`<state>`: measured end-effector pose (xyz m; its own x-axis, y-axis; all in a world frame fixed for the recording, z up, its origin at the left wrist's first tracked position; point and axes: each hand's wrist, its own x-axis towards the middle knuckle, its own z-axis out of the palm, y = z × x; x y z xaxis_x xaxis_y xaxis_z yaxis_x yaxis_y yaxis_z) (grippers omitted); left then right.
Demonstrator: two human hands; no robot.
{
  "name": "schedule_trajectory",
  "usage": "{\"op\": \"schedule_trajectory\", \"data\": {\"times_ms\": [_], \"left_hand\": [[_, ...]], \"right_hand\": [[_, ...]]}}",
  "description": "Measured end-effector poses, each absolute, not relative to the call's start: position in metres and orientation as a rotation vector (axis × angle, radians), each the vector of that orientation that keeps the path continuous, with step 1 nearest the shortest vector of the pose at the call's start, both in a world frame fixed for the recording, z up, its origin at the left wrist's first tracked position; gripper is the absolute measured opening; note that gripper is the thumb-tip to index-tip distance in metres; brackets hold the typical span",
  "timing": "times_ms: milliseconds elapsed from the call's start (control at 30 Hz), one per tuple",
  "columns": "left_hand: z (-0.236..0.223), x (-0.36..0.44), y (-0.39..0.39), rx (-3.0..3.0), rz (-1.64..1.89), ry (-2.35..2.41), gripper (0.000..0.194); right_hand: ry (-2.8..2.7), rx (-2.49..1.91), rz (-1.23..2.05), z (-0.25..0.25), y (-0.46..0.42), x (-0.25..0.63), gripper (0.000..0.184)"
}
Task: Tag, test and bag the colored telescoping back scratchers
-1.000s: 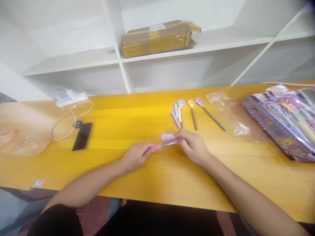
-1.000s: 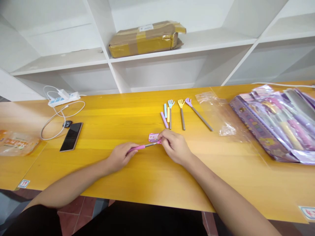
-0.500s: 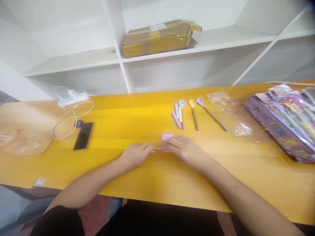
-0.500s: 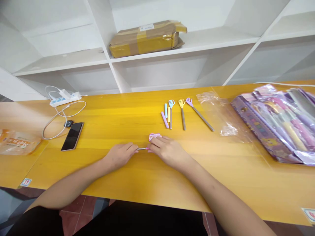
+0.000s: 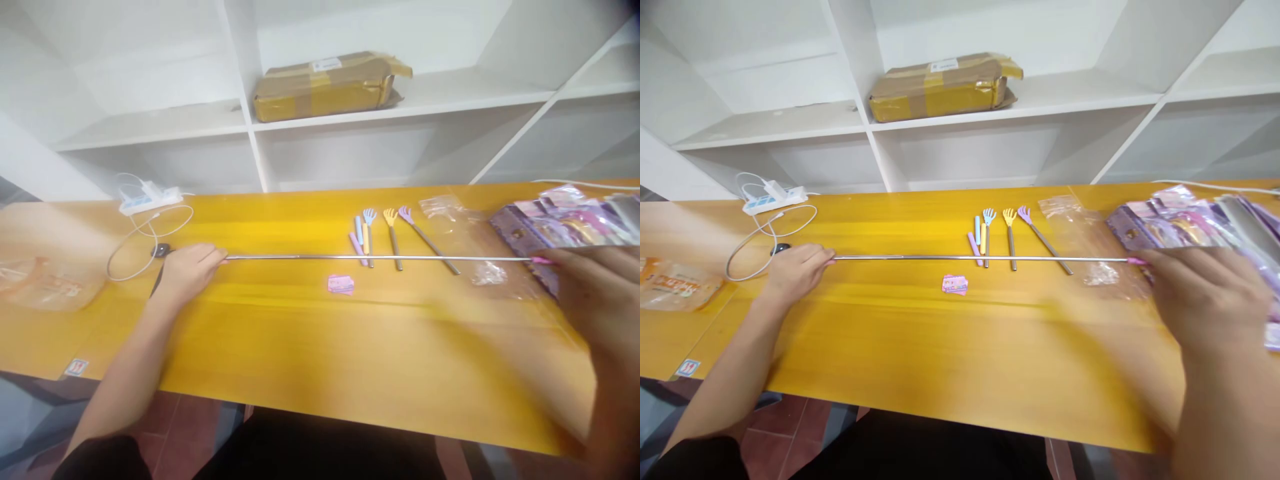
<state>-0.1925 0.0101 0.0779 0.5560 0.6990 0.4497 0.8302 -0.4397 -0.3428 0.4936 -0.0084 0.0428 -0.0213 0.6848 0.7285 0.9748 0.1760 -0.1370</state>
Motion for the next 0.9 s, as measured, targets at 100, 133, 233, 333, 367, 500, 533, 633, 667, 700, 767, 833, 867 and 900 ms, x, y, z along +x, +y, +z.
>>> {"op": "schedule_trajectory", "data": {"times_ms": [100,133,233,333,367,500,533,633,667,700,767,833,867,900], "left_hand": [[0.063,-0.188,0.013,-2.292,-0.385,-1.203,0.03],[0.058,-0.185,0.013,-2.318,-0.422,-1.183,0.029],[0.046,-0.186,0.012,-2.403,-0.539,-1.146,0.03],[0.043,-0.192,0.011,-2.437,-0.6,-1.173,0.033],[0.044,-0.193,0.011,-2.438,-0.598,-1.196,0.034],[0.048,-0.193,0.014,-2.446,-0.563,-1.275,0.034],[0.048,-0.192,0.015,-2.444,-0.555,-1.279,0.034],[0.046,-0.19,0.019,-2.419,-0.545,-1.281,0.033],[0.044,-0.189,0.02,-2.409,-0.544,-1.289,0.033],[0.042,-0.189,0.021,-2.401,-0.541,-1.3,0.034],[0.039,-0.189,0.023,-2.389,-0.54,-1.329,0.036],[0.036,-0.19,0.025,-2.383,-0.538,-1.356,0.037],[0.035,-0.19,0.026,-2.383,-0.541,-1.36,0.037],[0.035,-0.191,0.026,-2.384,-0.546,-1.361,0.037]], "right_hand": [[-1.877,-1.462,-0.669,0.024,-0.003,0.505,0.031],[-1.883,-1.457,-0.699,0.018,-0.001,0.506,0.028],[-1.853,-1.507,-0.676,0.003,0.001,0.509,0.029],[-1.862,-1.48,-0.636,-0.005,-0.001,0.511,0.028],[-1.869,-1.456,-0.639,-0.006,-0.002,0.51,0.025],[-1.863,-1.347,-0.682,-0.006,-0.004,0.504,0.012],[-1.851,-1.326,-0.684,-0.005,-0.004,0.502,0.011],[-1.791,-1.334,-0.611,-0.004,-0.005,0.498,0.014],[-1.772,-1.369,-0.564,-0.004,-0.005,0.497,0.017],[-1.759,-1.415,-0.515,-0.004,-0.005,0.497,0.02],[-1.741,-1.484,-0.443,-0.005,-0.004,0.496,0.026],[-1.736,-1.502,-0.421,-0.006,-0.004,0.496,0.033],[-1.725,-1.505,-0.425,-0.007,-0.003,0.496,0.036],[-1.71,-1.509,-0.432,-0.007,-0.002,0.496,0.039]]}}
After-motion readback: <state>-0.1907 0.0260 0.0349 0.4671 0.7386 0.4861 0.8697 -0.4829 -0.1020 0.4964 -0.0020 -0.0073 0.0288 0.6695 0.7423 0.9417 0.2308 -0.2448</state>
